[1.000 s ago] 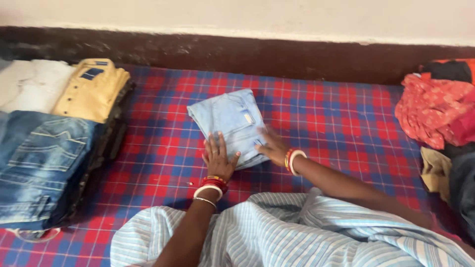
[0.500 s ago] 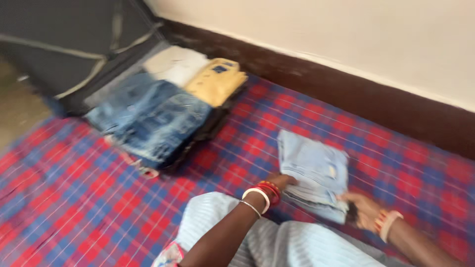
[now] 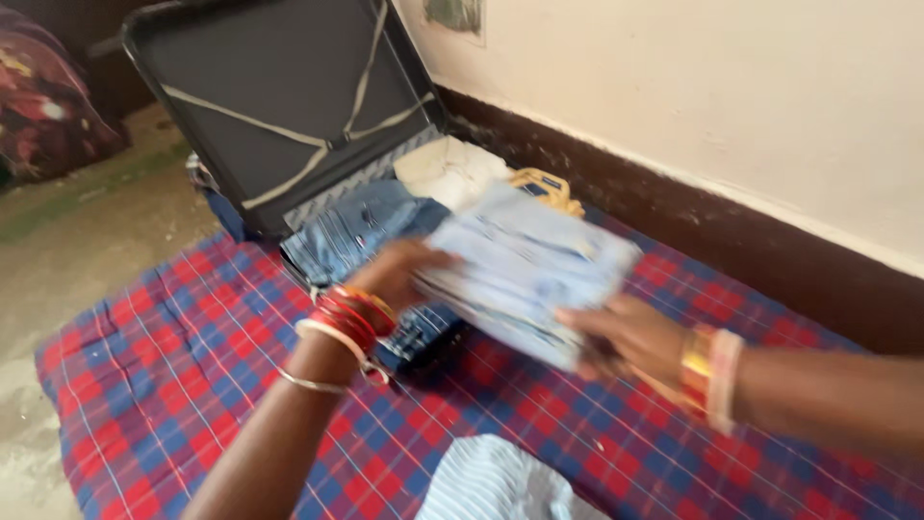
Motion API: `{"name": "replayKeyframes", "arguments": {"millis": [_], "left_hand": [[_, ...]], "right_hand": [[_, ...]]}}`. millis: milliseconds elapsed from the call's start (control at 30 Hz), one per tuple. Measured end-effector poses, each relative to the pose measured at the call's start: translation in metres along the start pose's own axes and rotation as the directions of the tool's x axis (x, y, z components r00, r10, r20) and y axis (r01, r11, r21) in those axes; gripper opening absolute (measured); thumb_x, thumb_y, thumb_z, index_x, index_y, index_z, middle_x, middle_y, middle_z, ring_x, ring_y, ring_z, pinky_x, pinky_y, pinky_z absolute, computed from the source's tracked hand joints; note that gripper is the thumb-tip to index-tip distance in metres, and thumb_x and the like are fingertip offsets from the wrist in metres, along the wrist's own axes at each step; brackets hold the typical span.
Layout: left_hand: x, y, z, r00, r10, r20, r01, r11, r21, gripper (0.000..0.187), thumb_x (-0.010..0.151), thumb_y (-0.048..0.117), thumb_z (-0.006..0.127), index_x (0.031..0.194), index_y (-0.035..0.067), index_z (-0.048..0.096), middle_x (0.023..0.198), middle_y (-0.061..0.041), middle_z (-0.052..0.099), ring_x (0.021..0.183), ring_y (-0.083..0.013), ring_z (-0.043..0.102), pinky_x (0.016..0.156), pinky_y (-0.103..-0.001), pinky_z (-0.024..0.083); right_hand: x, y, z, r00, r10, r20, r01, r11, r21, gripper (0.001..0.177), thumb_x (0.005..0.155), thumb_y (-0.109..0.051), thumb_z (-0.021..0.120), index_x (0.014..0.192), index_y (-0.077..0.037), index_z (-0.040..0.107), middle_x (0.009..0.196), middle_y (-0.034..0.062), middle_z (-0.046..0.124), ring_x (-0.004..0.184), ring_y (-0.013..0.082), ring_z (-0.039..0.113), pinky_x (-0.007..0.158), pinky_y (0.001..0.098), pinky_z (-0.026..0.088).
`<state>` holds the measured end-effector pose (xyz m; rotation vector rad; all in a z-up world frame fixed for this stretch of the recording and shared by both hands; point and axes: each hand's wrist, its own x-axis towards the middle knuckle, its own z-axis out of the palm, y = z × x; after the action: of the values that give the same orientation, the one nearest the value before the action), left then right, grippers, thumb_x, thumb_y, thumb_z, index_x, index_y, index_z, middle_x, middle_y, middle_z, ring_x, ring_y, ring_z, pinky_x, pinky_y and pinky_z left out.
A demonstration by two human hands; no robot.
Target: The person folds several pairs of jeans by hand on a bed and places them into an open suitcase.
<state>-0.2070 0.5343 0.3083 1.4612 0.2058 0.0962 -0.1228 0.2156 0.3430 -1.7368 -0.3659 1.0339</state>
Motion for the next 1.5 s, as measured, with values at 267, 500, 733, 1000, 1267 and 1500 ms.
{"name": "replayKeyframes", "arguments": {"millis": [267, 500, 733, 1000, 1267, 1500], "left_hand": [[0.095, 0.018, -0.238, 0.8, 0.003, -0.599, -0.141, 0.973, -0.184, 0.048, 0.086, 0.038, 0.086, 0.115, 0.003, 0.072, 0.1, -0.01, 0.068, 0.073, -0.0242, 0.051, 0.072, -0.043, 0.04], [0.122, -0.087, -0.204, 0.679, -0.078, -0.73, 0.614, 0.604, 0.508, 0.129, 0.059, 0.078, 0.074, 0.166, 0.035, 0.014, 0.17, -0.022, 0.005, 0.156, -0.0438, 0.003, 0.125, -0.059, 0.008], [0.131, -0.081, -0.155, 0.632, 0.034, -0.774, 0.738, 0.276, 0.616, 0.113, 0.074, 0.088, 0.058, 0.162, 0.034, 0.014, 0.171, -0.015, -0.005, 0.157, -0.0446, -0.006, 0.11, -0.08, -0.007], [0.167, -0.107, -0.133, 0.921, 0.07, -0.384, 0.375, 0.117, 0.92, 0.099, 0.08, 0.071, 0.061, 0.161, 0.049, 0.008, 0.172, 0.002, 0.004, 0.158, -0.0342, 0.008, 0.112, -0.082, 0.011], [0.177, -0.147, -0.159, 0.92, 0.181, -0.348, 0.324, 0.15, 0.934, 0.086, 0.091, 0.051, 0.062, 0.162, 0.04, 0.016, 0.174, -0.001, 0.01, 0.158, -0.0347, 0.014, 0.111, -0.084, 0.011], [0.176, -0.164, -0.155, 0.862, 0.455, -0.225, 0.236, 0.033, 0.971, 0.091, 0.088, 0.047, 0.065, 0.161, 0.005, 0.029, 0.16, -0.019, 0.04, 0.146, -0.0376, 0.036, 0.116, -0.07, 0.02]], "right_hand": [[0.287, -0.061, 0.185, 0.905, -0.393, -0.166, 0.426, 0.846, 0.32, 0.039, 0.082, -0.033, 0.08, 0.09, 0.003, 0.066, 0.091, 0.0173, 0.072, 0.074, 0.0212, 0.071, 0.062, 0.0314, 0.063], [0.453, 0.091, 0.284, 0.953, -0.301, 0.023, 0.231, 0.776, 0.587, 0.032, 0.091, -0.022, 0.06, 0.112, 0.002, 0.065, 0.094, 0.0194, 0.074, 0.077, 0.0253, 0.07, 0.069, 0.0349, 0.056], [0.428, 0.119, 0.283, 0.863, -0.499, -0.083, 0.504, 0.837, 0.214, 0.036, 0.088, -0.003, 0.063, 0.124, 0.001, 0.061, 0.104, 0.0116, 0.073, 0.095, 0.0198, 0.072, 0.087, 0.0299, 0.057], [0.403, 0.096, 0.259, 0.802, -0.575, -0.16, 0.581, 0.814, -0.014, 0.025, 0.095, -0.013, 0.065, 0.117, -0.004, 0.07, 0.107, 0.0145, 0.074, 0.1, 0.0193, 0.069, 0.086, 0.0344, 0.053], [0.386, 0.005, 0.161, 0.372, -0.919, -0.129, 0.511, 0.319, -0.798, 0.062, 0.089, -0.002, 0.06, 0.15, -0.011, 0.051, 0.158, 0.0127, 0.048, 0.15, 0.0343, 0.044, 0.129, 0.045, 0.039], [0.427, -0.006, 0.135, 0.845, -0.532, 0.06, 0.2, 0.21, -0.957, 0.064, 0.101, -0.034, 0.051, 0.16, -0.027, 0.025, 0.171, 0.0011, 0.013, 0.157, 0.0277, 0.011, 0.123, 0.0593, 0.017]]}}
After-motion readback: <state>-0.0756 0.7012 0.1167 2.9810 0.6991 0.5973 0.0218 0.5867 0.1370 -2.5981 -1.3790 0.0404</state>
